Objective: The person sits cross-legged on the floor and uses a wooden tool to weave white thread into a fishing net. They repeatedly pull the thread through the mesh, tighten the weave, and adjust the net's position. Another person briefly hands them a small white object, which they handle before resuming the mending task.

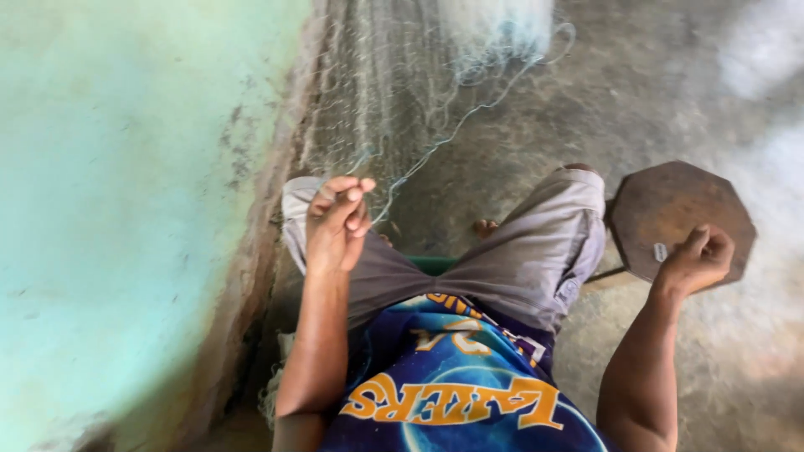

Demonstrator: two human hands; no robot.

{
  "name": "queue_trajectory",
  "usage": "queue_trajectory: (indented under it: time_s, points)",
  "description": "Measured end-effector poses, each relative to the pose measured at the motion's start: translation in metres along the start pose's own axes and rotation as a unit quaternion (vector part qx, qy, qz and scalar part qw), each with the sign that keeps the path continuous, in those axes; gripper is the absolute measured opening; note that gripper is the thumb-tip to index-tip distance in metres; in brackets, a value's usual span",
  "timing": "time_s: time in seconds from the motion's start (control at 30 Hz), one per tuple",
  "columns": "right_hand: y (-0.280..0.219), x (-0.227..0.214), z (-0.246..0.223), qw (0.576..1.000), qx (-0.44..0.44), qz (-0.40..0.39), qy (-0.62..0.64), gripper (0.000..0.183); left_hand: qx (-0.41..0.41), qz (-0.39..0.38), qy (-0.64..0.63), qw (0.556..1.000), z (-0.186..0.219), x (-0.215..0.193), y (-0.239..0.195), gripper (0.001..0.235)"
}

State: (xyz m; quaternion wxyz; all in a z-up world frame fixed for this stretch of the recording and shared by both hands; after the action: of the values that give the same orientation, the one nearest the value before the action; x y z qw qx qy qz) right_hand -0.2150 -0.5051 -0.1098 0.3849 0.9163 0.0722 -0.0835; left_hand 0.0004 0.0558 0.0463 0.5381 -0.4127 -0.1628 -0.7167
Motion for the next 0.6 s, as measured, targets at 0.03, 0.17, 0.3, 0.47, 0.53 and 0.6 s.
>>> queue_trajectory:
  time_s: [0.03,0.17,0.3,0.47,0.53,0.6]
  points:
    - [-0.004,0.017,-0.043,1.0,0.003,-0.005,0.008,0.022,0.007,0.006,0.003,1.0,0.003,0.007,-0.003,0.017]
    - [-0.061,0.101,-0.161,0.897,-0.006,-0.289,0.334,0.033,0.001,-0.079,-0.015,0.997,0.006,0.033,-0.015,0.015]
    - [-0.15,0.158,-0.315,0.699,-0.045,-0.65,0.294,0.083,-0.013,-0.111,-0.043,0.993,0.006,0.031,-0.02,0.016]
    - [-0.207,0.192,-0.357,0.696,-0.101,-0.64,0.311,0.055,-0.013,-0.12,-0.066,0.99,0.005,0.004,-0.008,0.017]
    - [-0.212,0.187,-0.341,0.711,-0.075,-0.597,0.364,0.025,-0.011,-0.109,-0.075,0.991,0.008,-0.011,-0.004,0.018]
    - [-0.195,0.169,-0.318,0.689,0.008,-0.644,0.332,0.028,-0.006,-0.092,-0.074,0.993,0.007,-0.022,-0.003,0.017]
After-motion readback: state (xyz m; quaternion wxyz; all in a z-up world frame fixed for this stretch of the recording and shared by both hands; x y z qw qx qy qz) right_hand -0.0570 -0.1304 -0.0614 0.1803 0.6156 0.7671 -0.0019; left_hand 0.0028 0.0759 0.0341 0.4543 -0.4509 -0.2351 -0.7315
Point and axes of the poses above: each hand's wrist, its own y-axis towards the middle knuckle, its own x-axis out of the palm, z = x × y, the point moved 2 cm from there along y, towards the middle knuckle, and after that the axes turned 14 degrees about -x, right-handed, at the moved point
